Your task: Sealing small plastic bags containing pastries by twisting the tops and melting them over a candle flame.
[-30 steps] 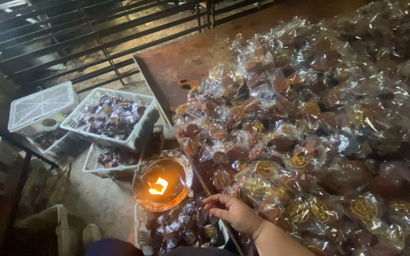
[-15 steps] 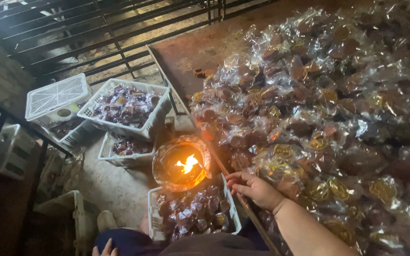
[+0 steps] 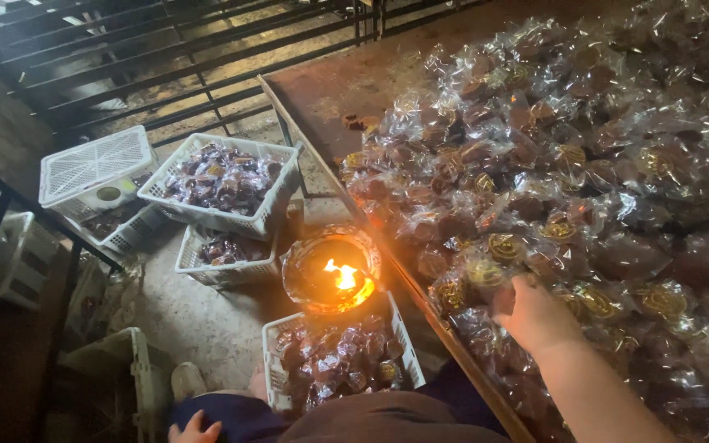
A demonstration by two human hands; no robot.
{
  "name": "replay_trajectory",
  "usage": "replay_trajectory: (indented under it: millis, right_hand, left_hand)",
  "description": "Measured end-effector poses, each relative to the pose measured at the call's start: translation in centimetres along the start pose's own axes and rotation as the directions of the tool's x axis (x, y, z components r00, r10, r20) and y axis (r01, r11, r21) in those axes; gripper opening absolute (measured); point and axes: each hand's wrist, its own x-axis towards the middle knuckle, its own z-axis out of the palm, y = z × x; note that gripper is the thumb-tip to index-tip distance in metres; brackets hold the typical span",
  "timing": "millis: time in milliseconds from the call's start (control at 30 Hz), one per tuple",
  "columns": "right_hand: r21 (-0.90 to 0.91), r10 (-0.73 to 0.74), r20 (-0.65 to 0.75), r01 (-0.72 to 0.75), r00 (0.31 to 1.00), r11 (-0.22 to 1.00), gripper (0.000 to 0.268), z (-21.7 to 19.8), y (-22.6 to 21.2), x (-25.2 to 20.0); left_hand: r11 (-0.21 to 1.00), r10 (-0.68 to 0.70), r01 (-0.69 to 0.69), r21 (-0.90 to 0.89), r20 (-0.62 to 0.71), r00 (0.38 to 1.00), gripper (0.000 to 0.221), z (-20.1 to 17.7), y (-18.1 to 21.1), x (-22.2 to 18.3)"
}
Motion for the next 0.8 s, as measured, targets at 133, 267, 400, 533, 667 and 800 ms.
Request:
replay_trajectory:
  millis: [133,267,400,533,667,800]
  right_hand:
    - [0.154,-0.042,-0.065,0.052,0.997,0.987,0.03,-2.0,-1.7,-2.2]
    - [0.625,-0.023,-0.125,0.097,0.992,0.775,0.058,-5.4,-5.9,-5.3]
    - [0.859,-0.372,-0.096,0.266,0.923,0.438,0.073,-2.2,-11.9,-5.2]
    - [0.62,-0.646,0.075,0.472,0.759,0.626,0.086,8.7,-14.7,-2.5]
    - [0.797,-0.812,-0.087,0.529,0.577,0.291,0.081,16.0,-13.7,1.4]
    - [0.652,-0.758,-0.113,0.623,0.643,0.432,0.088,15.1,-14.0,1.1]
  left_hand:
    - [0.968,0.234,-0.249,-0.013,0.392,0.89,0.07,-11.3,9.2,-10.9]
    - [0.756,0.61,-0.383,-0.531,0.358,0.707,0.058,-20.1,16.7,-26.8]
    - [0.526,0.752,-0.108,-0.844,0.402,0.522,0.064,-26.6,24.5,-40.1]
    - [0.402,0.745,0.004,-0.916,0.329,0.581,0.069,-20.3,26.2,-41.5]
    - [0.178,0.724,0.167,-0.97,0.244,0.645,0.024,-14.6,25.4,-38.3]
    - [0.116,0.801,0.321,-0.94,0.28,0.529,0.023,-13.2,24.9,-36.6]
